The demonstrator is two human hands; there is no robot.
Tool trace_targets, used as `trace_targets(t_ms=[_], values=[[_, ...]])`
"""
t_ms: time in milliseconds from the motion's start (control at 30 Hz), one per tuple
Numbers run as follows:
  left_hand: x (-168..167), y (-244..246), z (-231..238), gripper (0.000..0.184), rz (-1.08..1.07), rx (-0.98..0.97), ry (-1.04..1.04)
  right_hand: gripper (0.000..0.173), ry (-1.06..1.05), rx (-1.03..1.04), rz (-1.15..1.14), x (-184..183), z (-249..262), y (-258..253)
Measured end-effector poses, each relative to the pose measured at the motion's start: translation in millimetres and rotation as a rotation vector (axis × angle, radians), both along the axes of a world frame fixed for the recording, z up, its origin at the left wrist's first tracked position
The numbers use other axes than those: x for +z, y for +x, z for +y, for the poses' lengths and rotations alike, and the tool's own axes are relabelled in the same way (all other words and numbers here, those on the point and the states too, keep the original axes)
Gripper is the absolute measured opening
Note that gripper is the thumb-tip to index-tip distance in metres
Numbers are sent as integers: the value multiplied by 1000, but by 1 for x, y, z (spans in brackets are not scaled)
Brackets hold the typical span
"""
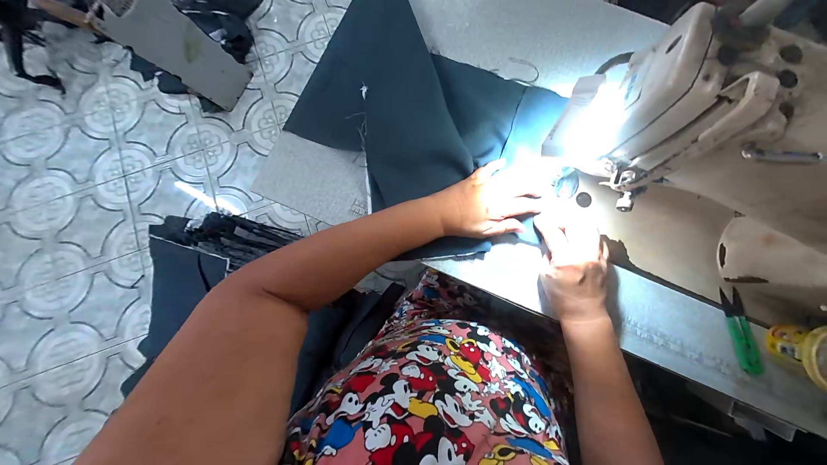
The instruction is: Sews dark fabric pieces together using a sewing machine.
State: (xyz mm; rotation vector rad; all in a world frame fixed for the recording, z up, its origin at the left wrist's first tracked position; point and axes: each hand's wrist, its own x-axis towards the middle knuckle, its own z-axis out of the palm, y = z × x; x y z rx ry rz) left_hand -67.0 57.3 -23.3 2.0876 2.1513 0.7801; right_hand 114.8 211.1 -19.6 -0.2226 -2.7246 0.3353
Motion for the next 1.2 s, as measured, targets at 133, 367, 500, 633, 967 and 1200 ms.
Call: trace_targets(t_ms=[133, 367, 500, 633, 967, 1200], values=[[1, -13, 12, 48, -8, 10, -42, 35, 3, -36, -15, 1, 7, -13], [9, -11, 13, 53, 108, -9, -8, 28, -123, 23, 12, 6, 9, 0], [42, 21, 20, 28, 179, -1, -55, 31, -207, -128, 37, 29, 32, 50], [32, 27, 16, 21, 54, 61, -139, 28, -141, -498, -8, 69, 103, 137], [12, 5, 24, 19, 79, 28, 119, 22, -2, -943, -254, 92, 208, 202], [-5, 1, 21, 17, -29, 102, 219, 19, 22, -851, -352, 80, 218, 187]])
